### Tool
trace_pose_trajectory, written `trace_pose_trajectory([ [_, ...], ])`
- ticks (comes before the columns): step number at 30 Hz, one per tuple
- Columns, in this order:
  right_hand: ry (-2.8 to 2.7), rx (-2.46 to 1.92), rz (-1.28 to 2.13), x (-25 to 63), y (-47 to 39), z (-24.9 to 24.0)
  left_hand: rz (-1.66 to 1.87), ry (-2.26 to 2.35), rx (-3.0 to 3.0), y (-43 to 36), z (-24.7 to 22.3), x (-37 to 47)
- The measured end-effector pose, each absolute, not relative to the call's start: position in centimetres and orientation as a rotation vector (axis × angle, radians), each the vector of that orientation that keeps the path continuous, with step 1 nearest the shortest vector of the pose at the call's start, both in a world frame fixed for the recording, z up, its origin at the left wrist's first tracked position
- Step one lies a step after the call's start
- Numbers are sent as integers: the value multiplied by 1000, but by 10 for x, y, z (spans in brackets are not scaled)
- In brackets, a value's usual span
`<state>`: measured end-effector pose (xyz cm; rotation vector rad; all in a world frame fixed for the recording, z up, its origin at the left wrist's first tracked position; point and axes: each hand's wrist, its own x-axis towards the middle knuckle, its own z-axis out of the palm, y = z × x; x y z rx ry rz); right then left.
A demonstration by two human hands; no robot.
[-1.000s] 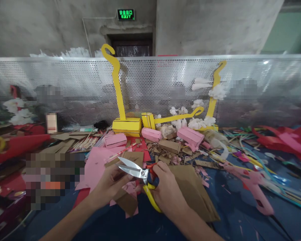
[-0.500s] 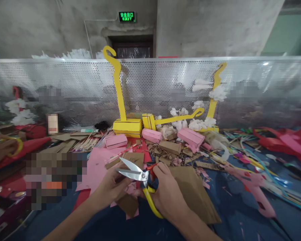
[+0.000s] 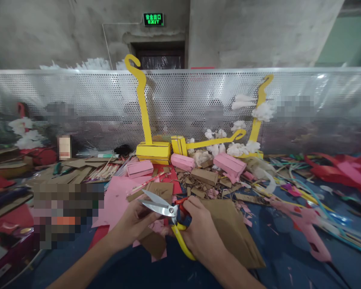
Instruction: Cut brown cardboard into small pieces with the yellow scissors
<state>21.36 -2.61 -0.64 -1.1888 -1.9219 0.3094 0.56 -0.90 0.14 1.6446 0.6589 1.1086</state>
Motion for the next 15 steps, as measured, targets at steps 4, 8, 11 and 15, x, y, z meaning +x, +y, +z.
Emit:
trace_pose_trajectory([
  [4, -1913, -1193, 329, 214, -26, -4, 1092, 639, 1628, -9, 0, 5],
  [8, -1905, -1259, 306, 213, -27, -3, 1091, 653, 1635, -9, 0, 5],
  [11, -1889, -1257, 314, 212, -27, -3, 1098, 686, 1641, -10, 2, 6],
  [15, -1798, -1230, 332, 215, -21, -4, 1153, 726, 1557, -6, 5, 7],
])
